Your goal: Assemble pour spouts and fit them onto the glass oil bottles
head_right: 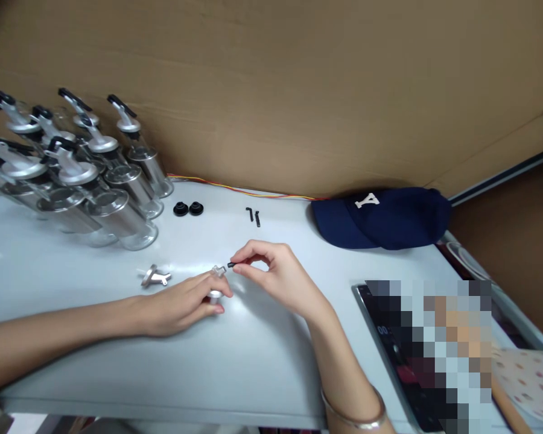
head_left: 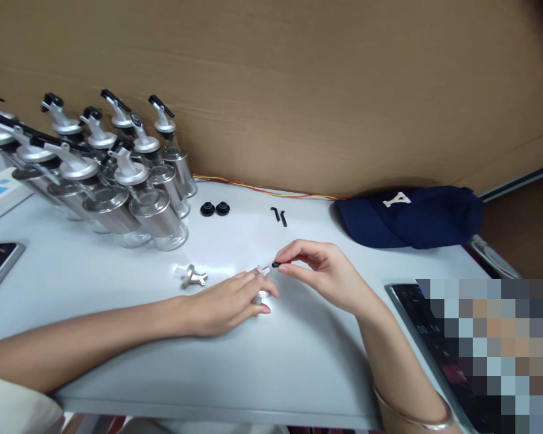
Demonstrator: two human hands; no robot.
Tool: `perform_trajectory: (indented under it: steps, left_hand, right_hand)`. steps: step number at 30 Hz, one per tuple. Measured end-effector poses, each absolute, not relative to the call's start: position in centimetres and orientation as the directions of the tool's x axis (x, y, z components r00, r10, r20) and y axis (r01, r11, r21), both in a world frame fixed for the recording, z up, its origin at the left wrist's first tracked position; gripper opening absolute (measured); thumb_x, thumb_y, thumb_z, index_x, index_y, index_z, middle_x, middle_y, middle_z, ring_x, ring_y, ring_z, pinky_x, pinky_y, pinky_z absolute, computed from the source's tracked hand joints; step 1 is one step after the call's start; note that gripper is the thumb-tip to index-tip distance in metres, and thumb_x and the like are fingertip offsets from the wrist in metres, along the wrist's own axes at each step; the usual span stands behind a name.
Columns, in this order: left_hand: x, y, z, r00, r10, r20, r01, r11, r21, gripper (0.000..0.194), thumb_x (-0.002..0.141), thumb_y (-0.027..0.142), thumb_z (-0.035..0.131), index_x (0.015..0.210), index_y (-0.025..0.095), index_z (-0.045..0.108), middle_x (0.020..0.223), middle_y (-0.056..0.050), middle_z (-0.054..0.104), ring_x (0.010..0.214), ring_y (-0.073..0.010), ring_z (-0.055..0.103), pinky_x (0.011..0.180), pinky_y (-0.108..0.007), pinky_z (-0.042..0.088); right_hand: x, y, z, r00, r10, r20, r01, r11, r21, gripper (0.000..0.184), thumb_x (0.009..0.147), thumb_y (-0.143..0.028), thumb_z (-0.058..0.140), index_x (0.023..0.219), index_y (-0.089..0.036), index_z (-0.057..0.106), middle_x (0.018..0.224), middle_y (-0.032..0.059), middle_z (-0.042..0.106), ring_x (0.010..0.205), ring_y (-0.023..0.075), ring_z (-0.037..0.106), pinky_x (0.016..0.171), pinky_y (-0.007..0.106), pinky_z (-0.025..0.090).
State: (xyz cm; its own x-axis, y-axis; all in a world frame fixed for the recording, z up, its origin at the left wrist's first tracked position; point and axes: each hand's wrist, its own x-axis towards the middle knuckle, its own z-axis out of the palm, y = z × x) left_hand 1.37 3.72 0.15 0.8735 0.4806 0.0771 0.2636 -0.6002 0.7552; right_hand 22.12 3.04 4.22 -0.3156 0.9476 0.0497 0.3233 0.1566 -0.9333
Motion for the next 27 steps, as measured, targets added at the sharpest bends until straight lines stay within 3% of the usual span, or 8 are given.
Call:
perform_trajectory:
  steps: [20, 27]
  left_hand:
    - [1.37, 3.80, -0.16, 0.892, 0.424, 0.160, 0.217, -0.710, 0.670, 0.018, 0.095, 0.027, 0.037, 0.106, 0.017, 0.046, 0.098, -0.009, 0.057, 0.089, -0.0192, 0.053, 0.082, -0.031, 0.044]
    - [1.29, 3.71, 0.21, 0.889, 0.442, 0.121, 0.244, -0.679, 0.692, 0.017, 0.095, 0.027, 0.038, 0.105, 0.018, 0.047, 0.098, -0.008, 0.058, 0.090, -0.0191, 0.053, 0.081, -0.030, 0.045]
  right_hand:
    - [22.16, 3.17, 4.19, -0.360, 0.933, -0.019, 0.310, 0.100, -0.945, 0.009, 0.077, -0.026, 0.067, 0.074, -0.018, 0.070, 0.079, 0.0028, 0.071, 0.075, 0.0155, 0.064, 0.072, 0.028, 0.049]
    - [22.01, 3.25, 4.11, -0.354, 0.935, -0.036, 0.295, 0.075, -0.953, 0.012, 0.077, -0.029, 0.067, 0.074, -0.018, 0.070, 0.078, 0.0036, 0.071, 0.074, 0.0161, 0.063, 0.072, 0.029, 0.049]
